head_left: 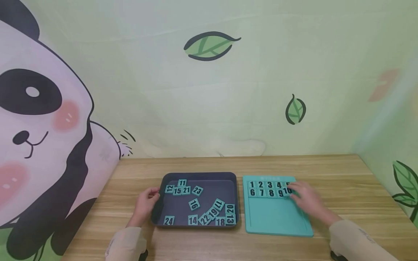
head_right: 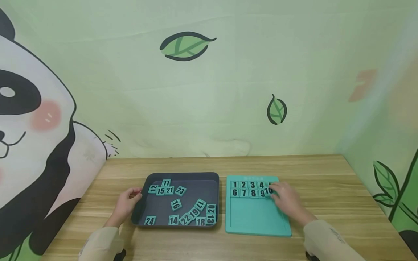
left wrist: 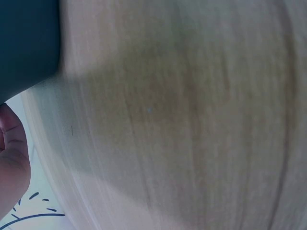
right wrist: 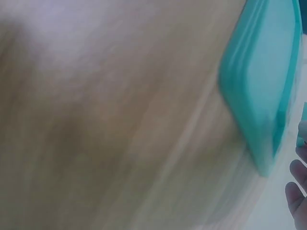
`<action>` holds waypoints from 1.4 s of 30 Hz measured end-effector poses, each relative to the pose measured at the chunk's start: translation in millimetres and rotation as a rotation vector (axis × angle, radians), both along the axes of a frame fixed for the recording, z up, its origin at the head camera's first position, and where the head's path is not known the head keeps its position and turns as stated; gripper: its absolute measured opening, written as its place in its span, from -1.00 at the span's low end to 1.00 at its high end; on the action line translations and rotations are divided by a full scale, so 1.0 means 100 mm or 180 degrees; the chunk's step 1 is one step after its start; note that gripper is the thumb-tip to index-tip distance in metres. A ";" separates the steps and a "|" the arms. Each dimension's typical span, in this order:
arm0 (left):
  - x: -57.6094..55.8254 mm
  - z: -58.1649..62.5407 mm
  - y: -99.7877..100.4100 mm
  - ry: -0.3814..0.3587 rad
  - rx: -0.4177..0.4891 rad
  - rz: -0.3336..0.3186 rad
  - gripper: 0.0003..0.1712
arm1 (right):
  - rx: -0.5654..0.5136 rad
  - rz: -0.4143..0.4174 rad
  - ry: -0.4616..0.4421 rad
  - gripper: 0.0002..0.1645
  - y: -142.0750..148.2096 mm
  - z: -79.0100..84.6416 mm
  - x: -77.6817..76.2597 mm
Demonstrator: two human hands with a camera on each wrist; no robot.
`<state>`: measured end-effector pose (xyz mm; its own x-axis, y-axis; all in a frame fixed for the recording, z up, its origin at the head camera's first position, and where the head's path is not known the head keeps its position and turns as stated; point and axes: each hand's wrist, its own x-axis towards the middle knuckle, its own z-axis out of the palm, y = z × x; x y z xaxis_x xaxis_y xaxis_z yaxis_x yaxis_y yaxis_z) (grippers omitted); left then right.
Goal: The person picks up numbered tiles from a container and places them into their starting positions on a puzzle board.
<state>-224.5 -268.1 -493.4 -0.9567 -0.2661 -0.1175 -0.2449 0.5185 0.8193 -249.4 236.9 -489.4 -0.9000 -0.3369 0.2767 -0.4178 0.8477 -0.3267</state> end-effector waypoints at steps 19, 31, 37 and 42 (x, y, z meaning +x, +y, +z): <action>0.02 -0.01 0.00 -0.0019 -0.0027 -0.0016 -0.65 | 0.0178 -0.0286 -0.0092 -0.68 0.10 -0.12 0.05; 0.00 -0.02 -0.01 -0.0063 0.0024 -0.0014 -0.65 | 0.0247 -0.0379 0.0034 -0.69 0.07 -0.17 0.04; 0.01 0.00 0.00 -0.0027 -0.0003 -0.0019 -0.65 | 0.0178 -0.0363 0.0036 -0.62 0.03 -0.11 0.01; 0.00 0.00 -0.01 -0.0008 -0.0036 -0.0032 -0.65 | 0.0110 -0.0200 0.0087 -0.60 -0.14 -0.01 -0.01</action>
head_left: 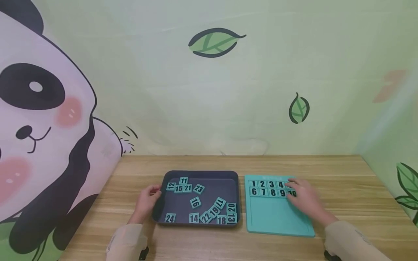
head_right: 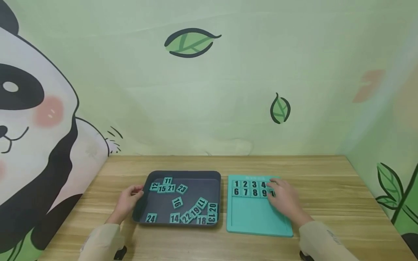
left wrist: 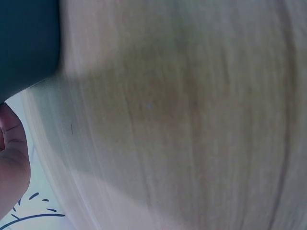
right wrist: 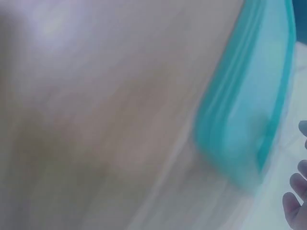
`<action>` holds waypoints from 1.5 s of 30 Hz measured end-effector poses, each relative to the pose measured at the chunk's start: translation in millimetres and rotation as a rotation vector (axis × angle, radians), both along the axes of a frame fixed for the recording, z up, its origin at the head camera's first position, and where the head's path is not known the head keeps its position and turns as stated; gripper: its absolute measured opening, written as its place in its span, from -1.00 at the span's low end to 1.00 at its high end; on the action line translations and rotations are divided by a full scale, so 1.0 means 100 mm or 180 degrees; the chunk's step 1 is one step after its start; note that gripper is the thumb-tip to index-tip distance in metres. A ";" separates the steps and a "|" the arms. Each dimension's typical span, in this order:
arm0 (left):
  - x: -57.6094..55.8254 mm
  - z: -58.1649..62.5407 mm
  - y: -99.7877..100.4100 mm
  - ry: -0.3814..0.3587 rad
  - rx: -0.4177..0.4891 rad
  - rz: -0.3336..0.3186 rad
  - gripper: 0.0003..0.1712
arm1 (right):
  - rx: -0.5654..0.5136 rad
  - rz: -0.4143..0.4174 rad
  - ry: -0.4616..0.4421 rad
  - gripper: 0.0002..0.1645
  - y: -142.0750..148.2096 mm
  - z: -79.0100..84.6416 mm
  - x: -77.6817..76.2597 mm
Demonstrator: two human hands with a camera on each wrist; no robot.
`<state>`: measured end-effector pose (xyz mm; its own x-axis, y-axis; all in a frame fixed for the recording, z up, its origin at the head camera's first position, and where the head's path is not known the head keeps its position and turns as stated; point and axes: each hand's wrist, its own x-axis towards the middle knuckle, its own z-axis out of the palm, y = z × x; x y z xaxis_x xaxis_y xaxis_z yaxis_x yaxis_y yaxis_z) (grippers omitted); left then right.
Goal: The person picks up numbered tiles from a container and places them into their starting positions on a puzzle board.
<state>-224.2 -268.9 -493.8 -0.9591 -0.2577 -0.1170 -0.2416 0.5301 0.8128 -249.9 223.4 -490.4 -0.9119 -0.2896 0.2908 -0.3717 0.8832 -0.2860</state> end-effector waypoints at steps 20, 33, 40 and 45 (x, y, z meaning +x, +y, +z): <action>-0.02 -0.01 -0.01 -0.0002 0.0038 0.0026 -0.65 | -0.0334 0.0589 0.0131 -0.65 -0.93 0.16 0.02; 0.00 -0.01 -0.03 0.0144 -0.0017 0.0011 -0.67 | 0.0103 0.1216 -0.0332 -0.53 -1.65 0.37 -0.02; 0.00 -0.04 -0.04 0.0330 -0.0076 -0.0006 -0.70 | 0.0783 0.1539 -0.0742 -0.38 -2.12 0.42 -0.11; -0.01 -0.05 -0.05 0.0299 -0.0037 0.0040 -0.69 | 0.1151 0.1563 -0.0799 -0.34 -2.42 0.46 -0.20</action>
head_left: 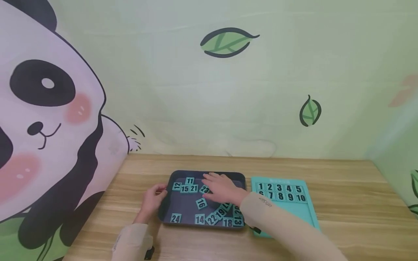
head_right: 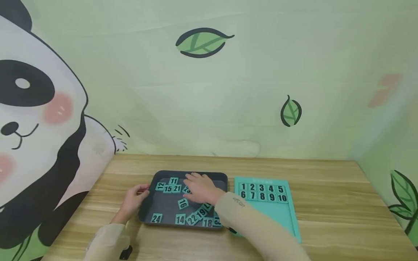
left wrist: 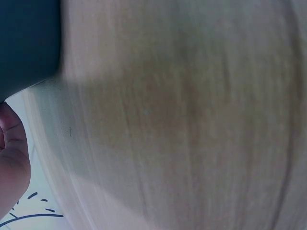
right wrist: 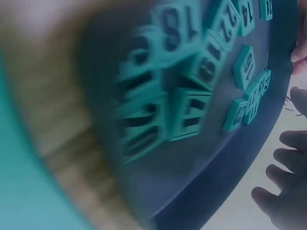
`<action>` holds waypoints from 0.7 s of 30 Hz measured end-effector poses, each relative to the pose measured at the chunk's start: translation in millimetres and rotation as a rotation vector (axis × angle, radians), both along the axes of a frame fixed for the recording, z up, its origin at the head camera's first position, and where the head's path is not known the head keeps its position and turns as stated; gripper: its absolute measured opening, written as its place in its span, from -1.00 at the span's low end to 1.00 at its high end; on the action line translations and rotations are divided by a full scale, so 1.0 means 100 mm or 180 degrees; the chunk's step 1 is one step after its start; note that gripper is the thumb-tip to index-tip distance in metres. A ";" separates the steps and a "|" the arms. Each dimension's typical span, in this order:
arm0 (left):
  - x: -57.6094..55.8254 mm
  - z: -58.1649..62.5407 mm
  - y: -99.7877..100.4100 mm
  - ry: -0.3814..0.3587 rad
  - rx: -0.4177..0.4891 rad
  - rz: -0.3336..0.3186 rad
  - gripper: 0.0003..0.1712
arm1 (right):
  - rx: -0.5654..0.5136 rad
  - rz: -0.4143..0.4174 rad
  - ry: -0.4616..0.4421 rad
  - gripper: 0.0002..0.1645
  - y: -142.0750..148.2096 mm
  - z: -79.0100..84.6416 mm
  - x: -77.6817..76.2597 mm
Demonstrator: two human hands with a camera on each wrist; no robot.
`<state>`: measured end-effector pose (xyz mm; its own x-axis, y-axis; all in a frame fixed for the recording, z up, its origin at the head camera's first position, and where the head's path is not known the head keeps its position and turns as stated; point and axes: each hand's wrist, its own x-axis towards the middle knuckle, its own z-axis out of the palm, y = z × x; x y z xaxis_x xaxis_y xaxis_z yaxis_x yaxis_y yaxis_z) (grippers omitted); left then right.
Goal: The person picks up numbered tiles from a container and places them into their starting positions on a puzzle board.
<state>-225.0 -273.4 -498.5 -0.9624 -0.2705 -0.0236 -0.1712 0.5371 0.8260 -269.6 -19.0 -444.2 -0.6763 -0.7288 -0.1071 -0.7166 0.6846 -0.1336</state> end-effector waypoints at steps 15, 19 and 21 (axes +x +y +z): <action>0.02 0.01 0.02 0.0041 0.0026 0.0006 -0.69 | 0.0545 0.0060 -0.0331 -0.16 -0.50 -0.15 -0.09; 0.02 0.01 0.01 0.0089 0.0013 -0.0010 -0.70 | 0.0591 -0.0007 -0.0431 -0.13 -0.55 -0.17 -0.11; 0.03 0.01 0.01 0.0089 0.0001 0.0000 -0.70 | 0.0582 -0.0040 -0.0491 -0.13 -0.57 -0.18 -0.12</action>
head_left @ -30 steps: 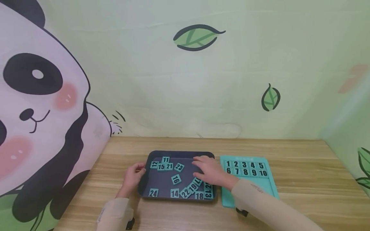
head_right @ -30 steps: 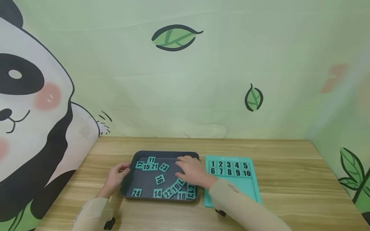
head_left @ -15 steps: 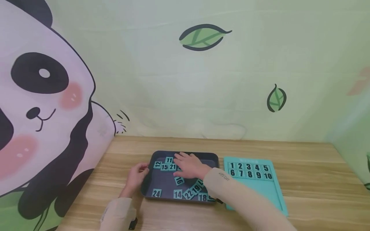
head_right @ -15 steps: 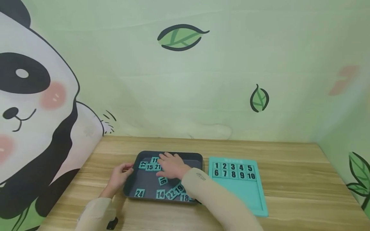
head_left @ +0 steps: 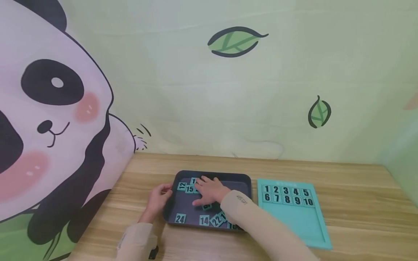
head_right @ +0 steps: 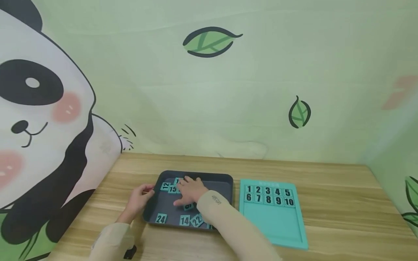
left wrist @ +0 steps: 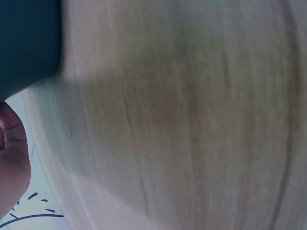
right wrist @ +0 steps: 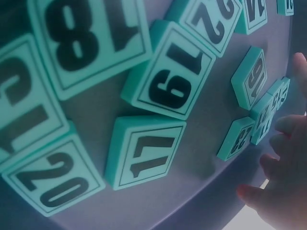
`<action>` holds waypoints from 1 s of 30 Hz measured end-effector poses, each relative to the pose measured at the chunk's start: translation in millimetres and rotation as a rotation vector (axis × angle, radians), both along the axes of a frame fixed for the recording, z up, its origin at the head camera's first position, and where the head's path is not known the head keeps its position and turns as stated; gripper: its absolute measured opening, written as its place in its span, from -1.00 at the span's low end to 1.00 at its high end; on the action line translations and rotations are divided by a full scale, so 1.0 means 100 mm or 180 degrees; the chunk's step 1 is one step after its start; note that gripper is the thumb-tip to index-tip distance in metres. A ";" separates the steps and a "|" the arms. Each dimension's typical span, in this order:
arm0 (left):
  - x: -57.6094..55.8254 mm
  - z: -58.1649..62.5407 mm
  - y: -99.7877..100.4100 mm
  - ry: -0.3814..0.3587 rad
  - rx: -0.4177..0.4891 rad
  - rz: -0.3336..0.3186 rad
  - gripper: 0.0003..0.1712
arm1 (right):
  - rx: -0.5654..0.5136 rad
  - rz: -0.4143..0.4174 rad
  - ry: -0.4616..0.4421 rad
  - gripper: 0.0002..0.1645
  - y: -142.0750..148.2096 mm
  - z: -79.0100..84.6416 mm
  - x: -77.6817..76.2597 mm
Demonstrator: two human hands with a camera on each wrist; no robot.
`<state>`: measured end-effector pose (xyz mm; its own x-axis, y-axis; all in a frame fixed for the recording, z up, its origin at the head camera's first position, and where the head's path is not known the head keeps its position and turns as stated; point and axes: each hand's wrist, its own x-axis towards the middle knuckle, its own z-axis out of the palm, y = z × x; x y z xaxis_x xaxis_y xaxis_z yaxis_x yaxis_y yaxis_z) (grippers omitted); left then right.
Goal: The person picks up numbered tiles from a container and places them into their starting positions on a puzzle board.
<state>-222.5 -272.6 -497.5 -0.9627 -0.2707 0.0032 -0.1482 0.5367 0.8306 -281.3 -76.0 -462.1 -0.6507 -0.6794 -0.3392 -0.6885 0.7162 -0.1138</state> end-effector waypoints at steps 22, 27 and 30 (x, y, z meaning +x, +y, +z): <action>-0.01 0.02 0.00 -0.0126 0.0051 -0.0007 -0.69 | 0.0025 0.0189 0.0104 -0.35 0.27 0.06 -0.01; -0.01 0.02 0.01 -0.0160 0.0051 0.0007 -0.69 | 0.0029 0.0339 0.0225 -0.41 0.41 0.06 0.02; -0.01 0.02 0.01 -0.0178 0.0045 0.0005 -0.68 | 0.0003 0.0429 0.0287 -0.46 0.48 0.10 0.04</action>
